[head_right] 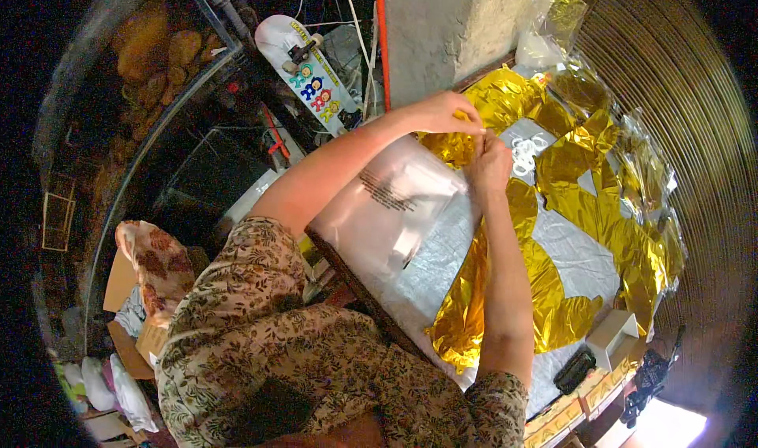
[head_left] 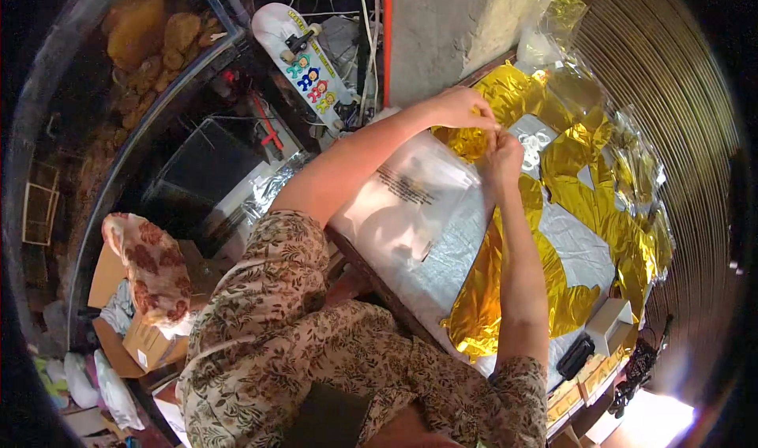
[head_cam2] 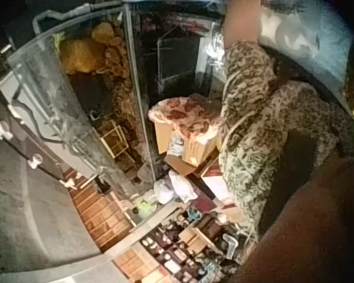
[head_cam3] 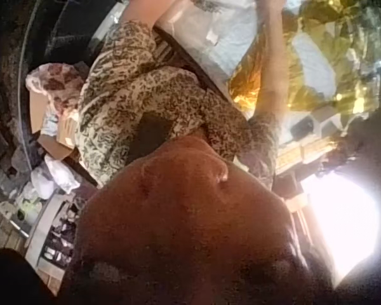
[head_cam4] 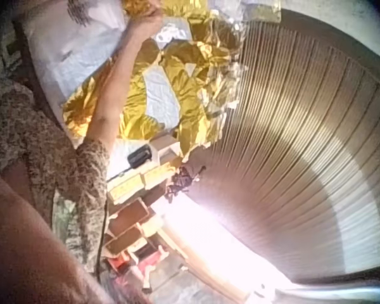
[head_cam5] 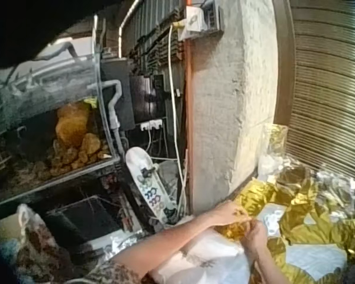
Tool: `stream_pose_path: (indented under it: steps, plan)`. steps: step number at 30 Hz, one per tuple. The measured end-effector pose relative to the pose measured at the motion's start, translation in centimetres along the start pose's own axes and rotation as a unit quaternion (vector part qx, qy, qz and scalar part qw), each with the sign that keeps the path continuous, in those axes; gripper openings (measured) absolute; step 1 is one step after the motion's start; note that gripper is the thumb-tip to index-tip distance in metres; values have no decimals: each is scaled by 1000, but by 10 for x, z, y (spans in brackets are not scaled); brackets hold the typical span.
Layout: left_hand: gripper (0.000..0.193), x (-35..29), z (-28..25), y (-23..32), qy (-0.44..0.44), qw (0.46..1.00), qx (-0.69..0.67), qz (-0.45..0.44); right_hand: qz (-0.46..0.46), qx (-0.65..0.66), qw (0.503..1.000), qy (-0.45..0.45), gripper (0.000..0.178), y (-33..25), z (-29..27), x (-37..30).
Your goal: Folding and preparing gold foil balloons for packaging on a padded workbench.
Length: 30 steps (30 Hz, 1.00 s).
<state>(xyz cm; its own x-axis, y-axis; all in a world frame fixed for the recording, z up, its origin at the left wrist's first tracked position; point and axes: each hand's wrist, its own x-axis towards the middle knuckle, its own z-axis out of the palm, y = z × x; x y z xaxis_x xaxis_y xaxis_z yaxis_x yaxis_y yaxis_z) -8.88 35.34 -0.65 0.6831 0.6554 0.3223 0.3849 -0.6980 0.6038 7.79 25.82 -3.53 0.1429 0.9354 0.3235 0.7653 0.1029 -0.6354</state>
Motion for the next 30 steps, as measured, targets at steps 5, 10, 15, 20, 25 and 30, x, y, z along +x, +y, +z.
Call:
stream_pose_path:
  steps: [5,10,15,20,25,30]
  plan:
    - [38,-19,-8,2,152,979,81,112,-4,40,999,16,31,14,4,10]
    - [21,-19,-14,-8,190,981,33,0,61,169,984,-13,25,26,5,15]
    - [20,-9,-8,-7,159,987,-5,-6,100,188,977,5,23,9,7,10]
    - [24,-20,-18,-14,126,982,-121,-67,157,217,963,31,23,8,1,17]
    - [31,-45,-17,-37,-73,994,-61,-52,135,195,971,25,30,7,2,14]
    - [23,-28,-12,-31,-87,995,-4,-53,74,195,978,32,36,19,4,14]
